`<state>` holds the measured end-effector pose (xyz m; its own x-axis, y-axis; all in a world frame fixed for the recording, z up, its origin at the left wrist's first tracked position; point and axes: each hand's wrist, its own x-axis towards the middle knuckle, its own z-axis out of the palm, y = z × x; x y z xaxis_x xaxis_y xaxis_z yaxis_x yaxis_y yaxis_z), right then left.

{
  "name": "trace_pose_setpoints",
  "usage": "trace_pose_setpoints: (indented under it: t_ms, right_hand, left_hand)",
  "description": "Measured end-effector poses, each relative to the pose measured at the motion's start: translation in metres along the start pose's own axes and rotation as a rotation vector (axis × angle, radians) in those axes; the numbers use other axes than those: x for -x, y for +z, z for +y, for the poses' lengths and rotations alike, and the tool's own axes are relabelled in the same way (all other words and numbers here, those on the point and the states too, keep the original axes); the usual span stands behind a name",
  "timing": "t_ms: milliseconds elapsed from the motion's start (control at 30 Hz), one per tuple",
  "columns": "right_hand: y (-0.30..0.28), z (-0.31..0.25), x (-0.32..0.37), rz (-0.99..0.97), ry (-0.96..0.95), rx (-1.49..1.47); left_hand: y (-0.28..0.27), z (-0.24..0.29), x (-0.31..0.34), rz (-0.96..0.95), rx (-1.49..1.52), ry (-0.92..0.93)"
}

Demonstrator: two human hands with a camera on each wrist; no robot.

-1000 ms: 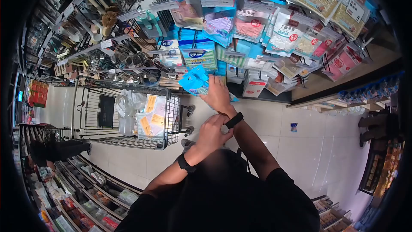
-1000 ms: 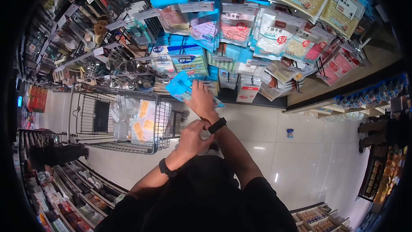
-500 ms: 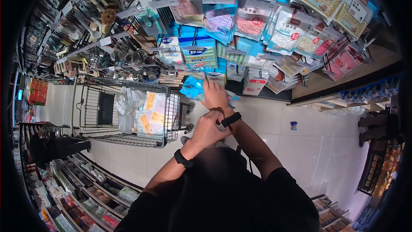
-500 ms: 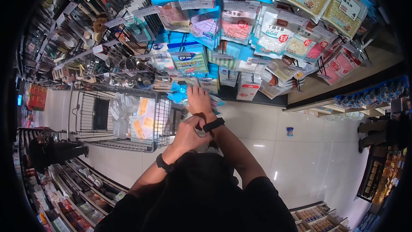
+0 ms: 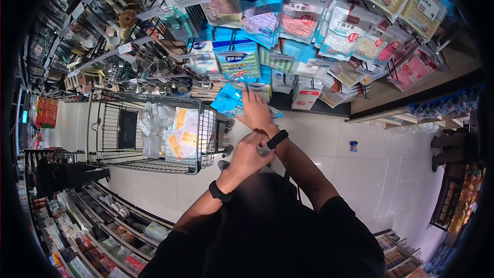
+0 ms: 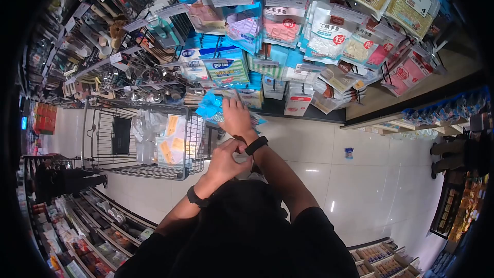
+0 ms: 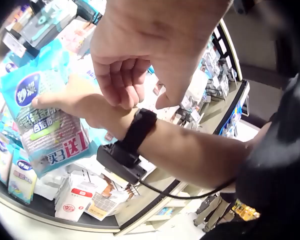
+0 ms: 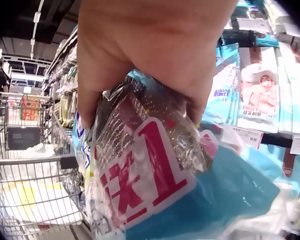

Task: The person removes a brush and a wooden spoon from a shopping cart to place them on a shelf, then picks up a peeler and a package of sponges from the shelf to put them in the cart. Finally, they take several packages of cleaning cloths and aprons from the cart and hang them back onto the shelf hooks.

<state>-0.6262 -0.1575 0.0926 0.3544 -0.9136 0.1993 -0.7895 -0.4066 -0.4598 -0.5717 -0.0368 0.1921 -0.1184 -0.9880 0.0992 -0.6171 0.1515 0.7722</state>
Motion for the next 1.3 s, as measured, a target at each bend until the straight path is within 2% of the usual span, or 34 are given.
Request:
trace_pose_setpoints:
  t_ms: [100, 167, 233, 267, 300, 367, 400, 433, 500, 633, 700, 833, 900, 1033, 1100, 1300]
  right_hand:
    - [0.012, 0.002, 0.009, 0.002, -0.099, 0.01]
    - [0.035, 0.007, 0.015, 0.065, -0.272, 0.213]
    - [0.011, -0.007, 0.024, 0.006, -0.305, 0.124]
    - [0.007, -0.012, 0.028, -0.008, -0.361, 0.186]
    - [0.008, -0.015, 0.031, -0.021, -0.417, 0.249]
    - [0.034, -0.021, 0.034, -0.017, -0.428, 0.256]
    - [0.053, -0.022, 0.038, -0.017, -0.434, 0.259]
    - [0.063, -0.022, 0.041, -0.016, -0.439, 0.264]
    - [0.059, -0.024, 0.05, 0.018, -0.465, 0.23]
    - [0.06, -0.034, 0.059, 0.035, -0.46, 0.213]
    - [0.061, -0.037, 0.062, 0.046, -0.456, 0.205]
    - [0.068, -0.035, 0.064, 0.075, -0.466, 0.17]
    - [0.072, -0.035, 0.063, 0.093, -0.485, 0.136]
    - [0.072, -0.031, 0.058, 0.201, -0.472, 0.206]
    - [0.07, -0.03, 0.057, 0.221, -0.492, 0.247]
    - [0.078, -0.023, 0.052, 0.247, -0.501, 0.227]
  left_hand:
    - [-0.016, 0.004, -0.006, 0.068, -0.002, 0.079]
    - [-0.019, 0.001, -0.015, 0.037, 0.037, 0.049]
    - [-0.017, -0.008, -0.031, -0.005, -0.074, 0.274]
    - [-0.01, -0.018, -0.037, -0.089, -0.057, 0.253]
    - [-0.008, -0.019, -0.042, -0.087, -0.057, 0.254]
    - [-0.002, -0.019, -0.051, -0.427, -0.206, 0.181]
    - [0.0, -0.007, -0.054, -0.476, -0.25, -0.003]
    - [0.003, -0.009, -0.058, -0.478, -0.247, -0.002]
    - [0.008, -0.016, -0.066, -0.715, -0.356, -0.076]
    - [0.008, -0.018, -0.079, -0.835, -0.356, -0.051]
    - [0.001, 0.002, -0.082, -0.921, -0.485, -0.036]
    - [0.013, 0.013, -0.077, -0.938, -0.658, -0.007]
    - [0.024, 0.008, -0.066, -0.697, -0.767, 0.123]
    - [0.037, 0.023, -0.055, -0.678, -0.884, 0.136]
    - [0.037, 0.032, -0.053, -0.73, -0.935, 0.237]
    - [0.034, 0.011, -0.056, -0.629, -0.908, 0.286]
